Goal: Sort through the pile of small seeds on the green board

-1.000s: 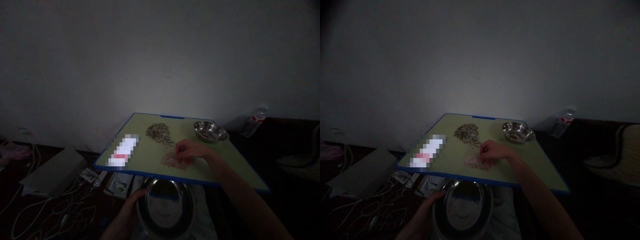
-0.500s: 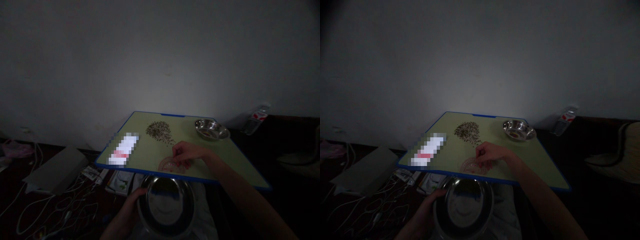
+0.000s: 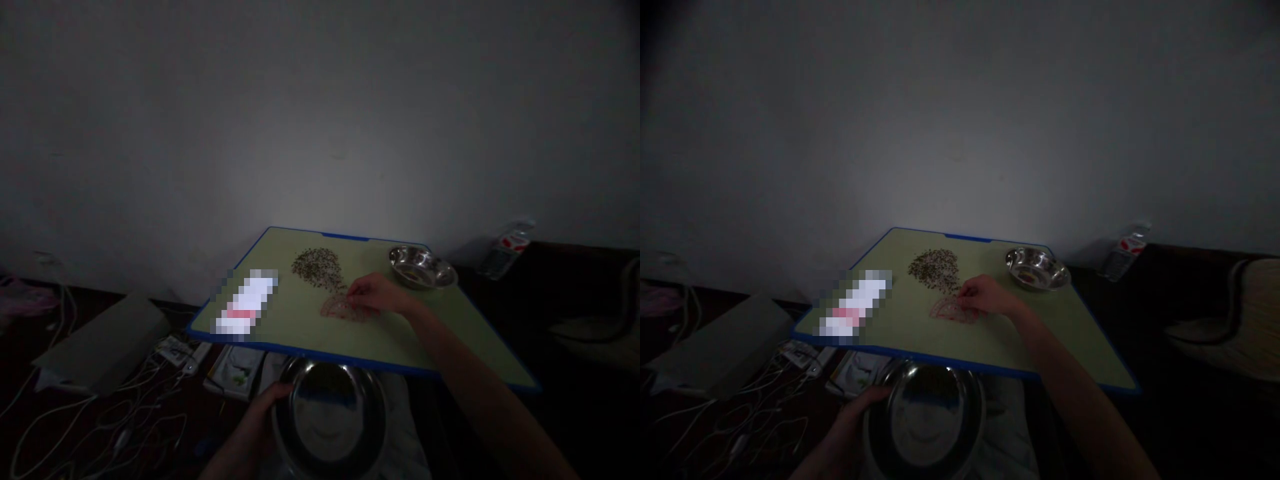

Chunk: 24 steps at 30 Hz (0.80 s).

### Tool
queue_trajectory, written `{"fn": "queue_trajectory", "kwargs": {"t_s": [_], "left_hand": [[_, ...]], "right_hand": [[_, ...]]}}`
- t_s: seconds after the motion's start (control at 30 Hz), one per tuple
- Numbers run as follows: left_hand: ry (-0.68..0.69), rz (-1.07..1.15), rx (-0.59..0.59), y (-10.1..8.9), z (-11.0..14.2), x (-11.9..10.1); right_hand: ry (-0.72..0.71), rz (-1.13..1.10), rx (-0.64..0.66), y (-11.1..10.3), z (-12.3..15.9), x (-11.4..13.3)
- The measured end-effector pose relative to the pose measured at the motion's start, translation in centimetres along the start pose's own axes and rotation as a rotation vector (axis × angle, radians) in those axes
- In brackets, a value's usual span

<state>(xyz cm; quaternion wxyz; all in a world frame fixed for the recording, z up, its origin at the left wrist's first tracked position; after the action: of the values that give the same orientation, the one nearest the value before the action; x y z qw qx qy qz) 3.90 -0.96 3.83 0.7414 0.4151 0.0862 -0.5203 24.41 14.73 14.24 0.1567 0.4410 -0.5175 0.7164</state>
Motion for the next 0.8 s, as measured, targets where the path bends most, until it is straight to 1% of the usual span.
{"fn": "queue_trajectory", "kwargs": {"t_s": [0.07,0.17,0.3,0.43,0.6,0.8], "left_hand": [[0.001,0.004,0.016,-0.1,-0.2,0.1],[-0.015,0.023,0.04,-0.4,-0.5,0.3],[-0.043,0.03,0.036,-0.8,-0.8,0.5],[-0.059,0.012,0.052,-0.5,-0.5,0.6],[-0.07,-0.004,0.047,-0.2,0.0,0.5],[-0.058,-0.007,0.044,-0.2,-0.3,0.5]], "right_hand": [[-0.024,0.03,-0.042,-0.1,-0.6,-0.1],[-0.068,0.116,-0.14,-0.7,-1.8,0.0],[-0.076,0.224,-0.238,-1.8,-3.4,0.0],[-0.078,0.265,-0.238,-2.4,-4.6,-0.1],[-0.048,0.185,-0.179,-2.9,-5.7,-0.6],[-0.029,0.173,-0.22,-3.7,-6.3,-0.9]]}}
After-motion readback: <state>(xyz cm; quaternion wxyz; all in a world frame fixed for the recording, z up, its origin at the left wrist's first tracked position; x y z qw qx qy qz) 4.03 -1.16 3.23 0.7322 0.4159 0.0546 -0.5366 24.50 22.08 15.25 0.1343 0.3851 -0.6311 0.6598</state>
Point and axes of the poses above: each hand's wrist, its own z-axis away from the middle knuckle, its own y-axis out of the palm, x = y × z, the point moved 6 cm from there along -z, towards the middle knuckle, and after that the axes turned 2 degrees about -y, right-handed, at the moved point
